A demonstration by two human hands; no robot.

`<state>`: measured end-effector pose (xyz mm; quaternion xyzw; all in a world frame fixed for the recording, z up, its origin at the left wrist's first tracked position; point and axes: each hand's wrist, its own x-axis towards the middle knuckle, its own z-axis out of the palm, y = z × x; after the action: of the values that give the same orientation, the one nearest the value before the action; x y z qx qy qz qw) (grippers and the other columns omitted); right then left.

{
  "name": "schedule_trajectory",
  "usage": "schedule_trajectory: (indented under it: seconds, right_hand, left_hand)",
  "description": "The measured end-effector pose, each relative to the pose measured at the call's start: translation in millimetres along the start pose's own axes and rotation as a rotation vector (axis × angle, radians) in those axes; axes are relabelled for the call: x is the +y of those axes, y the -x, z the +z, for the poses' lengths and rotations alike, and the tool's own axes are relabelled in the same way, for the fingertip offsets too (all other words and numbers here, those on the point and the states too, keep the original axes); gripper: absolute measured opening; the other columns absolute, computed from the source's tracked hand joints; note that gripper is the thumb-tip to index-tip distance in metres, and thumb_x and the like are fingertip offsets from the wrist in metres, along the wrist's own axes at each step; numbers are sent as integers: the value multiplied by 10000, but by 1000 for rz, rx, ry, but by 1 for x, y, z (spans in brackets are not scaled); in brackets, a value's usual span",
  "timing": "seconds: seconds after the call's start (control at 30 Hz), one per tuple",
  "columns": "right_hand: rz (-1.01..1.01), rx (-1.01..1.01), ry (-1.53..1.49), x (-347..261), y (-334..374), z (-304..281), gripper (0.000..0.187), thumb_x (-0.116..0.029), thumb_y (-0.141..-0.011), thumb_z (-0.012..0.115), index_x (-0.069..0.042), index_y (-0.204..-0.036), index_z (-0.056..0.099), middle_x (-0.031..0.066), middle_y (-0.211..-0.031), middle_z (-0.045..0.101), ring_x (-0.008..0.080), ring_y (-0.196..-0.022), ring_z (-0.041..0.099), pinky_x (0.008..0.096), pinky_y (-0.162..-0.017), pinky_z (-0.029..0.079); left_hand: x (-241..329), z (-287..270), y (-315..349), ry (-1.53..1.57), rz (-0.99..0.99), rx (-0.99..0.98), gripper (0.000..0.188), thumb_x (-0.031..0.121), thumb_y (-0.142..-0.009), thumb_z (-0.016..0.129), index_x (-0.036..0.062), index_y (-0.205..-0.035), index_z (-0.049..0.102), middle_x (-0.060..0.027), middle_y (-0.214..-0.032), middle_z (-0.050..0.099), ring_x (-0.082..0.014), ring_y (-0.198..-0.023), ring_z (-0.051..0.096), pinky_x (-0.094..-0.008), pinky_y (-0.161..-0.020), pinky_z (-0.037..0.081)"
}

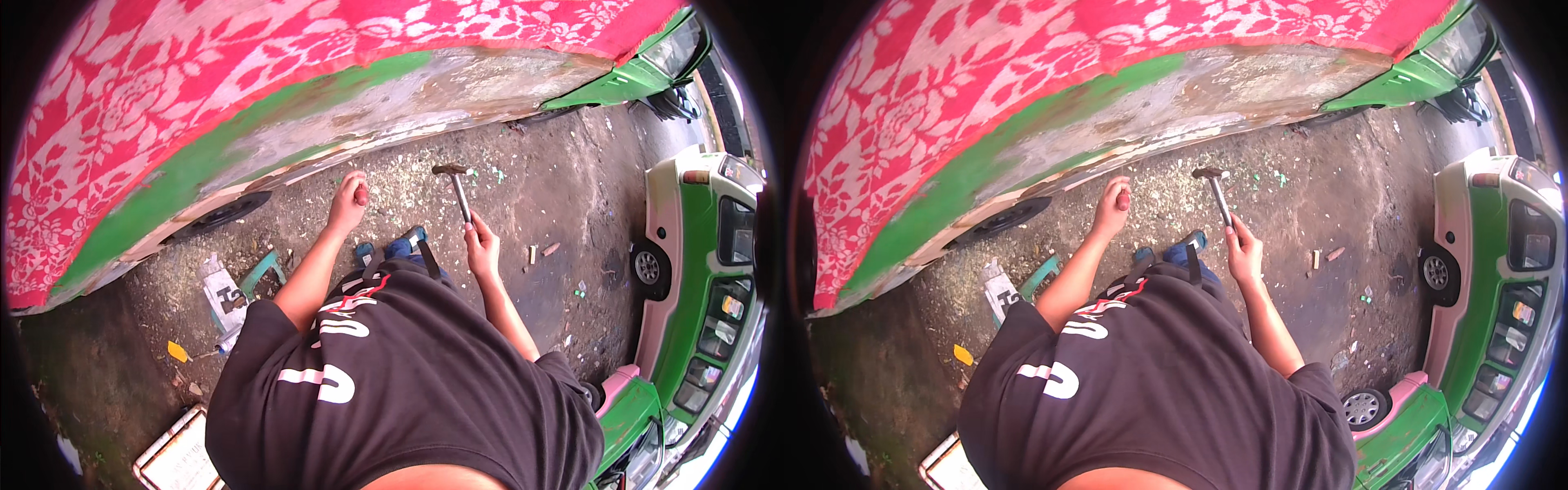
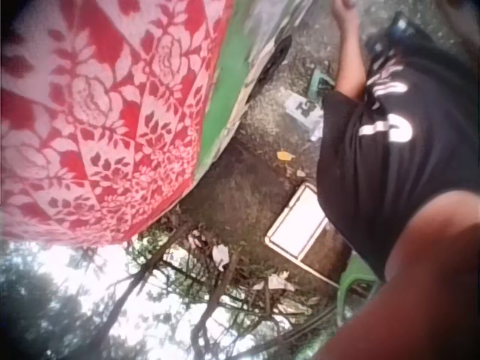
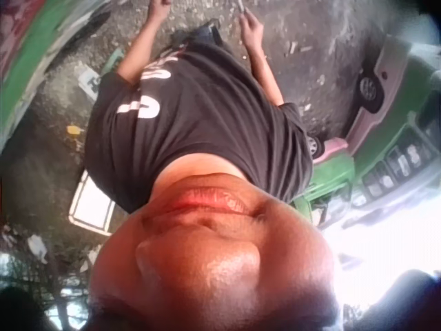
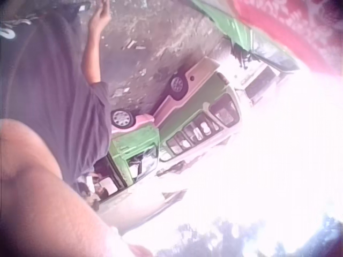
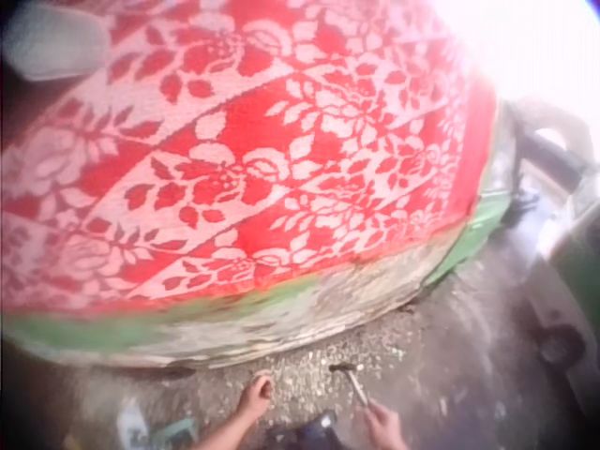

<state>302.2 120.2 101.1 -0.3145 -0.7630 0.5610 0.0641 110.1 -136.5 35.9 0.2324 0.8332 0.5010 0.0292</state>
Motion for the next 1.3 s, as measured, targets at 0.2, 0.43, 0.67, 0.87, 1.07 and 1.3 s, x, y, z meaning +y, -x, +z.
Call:
schedule_trajectory:
  seconds: [0.2, 0.43, 0.67, 0.87, 1.07, 1.3]
  right_hand:
    - [-31, 0, 155, -15, 38, 17, 382, -247, -943, 618, -40, -1263, 622, 6, -645, 532, 62, -629, 457, 257, -586, 405]
    - [-95, -87, 184, -42, 45, 57, 342, -286, -917, 656, -2, -1105, 683, 20, -640, 590, 73, -599, 490, 279, -552, 403]
    - [-168, -271, 130, -76, 47, 99, 359, -282, -928, 640, 29, -1106, 665, 18, -656, 584, 82, -605, 497, 281, -553, 405]
    - [-179, -338, 100, -84, 57, 125, 373, -281, -932, 633, 32, -1135, 657, 30, -668, 600, 89, -620, 521, 289, -576, 427]
    - [-227, -323, 213, -89, 53, 112, 351, -276, -922, 633, 9, -1122, 674, 49, -663, 614, 102, -616, 543, 301, -580, 438]
    - [-249, -316, 190, -85, 41, 98, 268, -240, -948, 610, -6, -1058, 680, -20, -623, 527, 56, -550, 456, 257, -499, 365]
  left_hand:
    - [-5, -36, 52, 51, -9, 65, 239, -100, -755, 570, 43, -946, 556, -148, -1221, 596, -336, -1149, 578, -377, -954, 467]
    - [-9, -100, 101, 79, -15, 183, 214, -88, -772, 564, 38, -944, 556, -150, -1186, 615, -308, -1118, 596, -360, -946, 462]
    - [-8, -133, 127, 107, -7, 332, 193, -81, -777, 580, 40, -924, 554, -151, -1179, 616, -310, -1113, 597, -368, -938, 466]
    - [-4, -144, 146, 85, -33, 355, 182, -66, -780, 589, 39, -925, 559, -145, -1183, 611, -302, -1071, 602, -359, -923, 463]
    - [-8, -148, 146, 79, -7, 330, 169, -66, -799, 644, 34, -908, 563, -136, -1192, 617, -276, -1119, 596, -348, -954, 448]
    - [-6, -135, 137, 68, -12, 369, 164, -55, -788, 658, 39, -906, 592, -133, -1185, 619, -291, -1100, 602, -360, -937, 463]
